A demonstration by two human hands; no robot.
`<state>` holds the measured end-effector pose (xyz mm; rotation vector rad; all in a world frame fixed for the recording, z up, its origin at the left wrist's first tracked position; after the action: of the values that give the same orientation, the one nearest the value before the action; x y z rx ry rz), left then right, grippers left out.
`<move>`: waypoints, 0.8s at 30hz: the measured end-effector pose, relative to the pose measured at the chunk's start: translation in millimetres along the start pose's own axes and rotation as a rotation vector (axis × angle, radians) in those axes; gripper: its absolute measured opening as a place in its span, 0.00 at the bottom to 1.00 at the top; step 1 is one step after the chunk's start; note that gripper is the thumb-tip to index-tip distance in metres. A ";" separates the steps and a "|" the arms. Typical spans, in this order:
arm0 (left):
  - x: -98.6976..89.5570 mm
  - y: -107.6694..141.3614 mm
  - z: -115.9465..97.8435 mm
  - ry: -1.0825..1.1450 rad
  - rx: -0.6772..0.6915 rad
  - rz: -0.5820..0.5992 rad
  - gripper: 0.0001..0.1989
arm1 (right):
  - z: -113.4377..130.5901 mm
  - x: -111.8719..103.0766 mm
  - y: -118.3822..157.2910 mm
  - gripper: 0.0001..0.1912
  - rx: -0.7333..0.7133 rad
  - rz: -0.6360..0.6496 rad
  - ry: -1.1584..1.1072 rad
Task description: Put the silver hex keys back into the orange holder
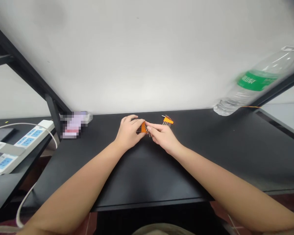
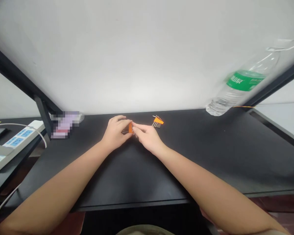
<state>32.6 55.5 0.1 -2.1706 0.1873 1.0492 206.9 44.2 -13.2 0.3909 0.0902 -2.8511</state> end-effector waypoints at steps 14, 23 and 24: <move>2.5 0.9 42.4 -0.059 -0.197 0.108 0.18 | -51.0 -115.6 -48.9 0.21 -0.047 -0.123 1.093; 2.5 6.7 58.7 -0.195 -0.274 0.020 0.18 | -24.9 -80.6 -34.0 0.11 -0.116 -0.043 0.993; 0.3 5.7 54.6 -0.201 -0.266 -0.002 0.18 | -24.1 -78.5 -33.3 0.11 -0.123 -0.054 0.980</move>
<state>-4.0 87.0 -26.2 -2.2761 -0.0505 1.3470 277.2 98.2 -14.2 1.7071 0.4495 -2.3954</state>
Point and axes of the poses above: each hand's wrist, its own y-axis away from the middle knuckle, its own x-axis out of the palm, z = x × y, the point moved 4 cm from there along -y, towards the middle knuckle, and after that the axes turned 12 degrees about y, right-handed, at the moved point
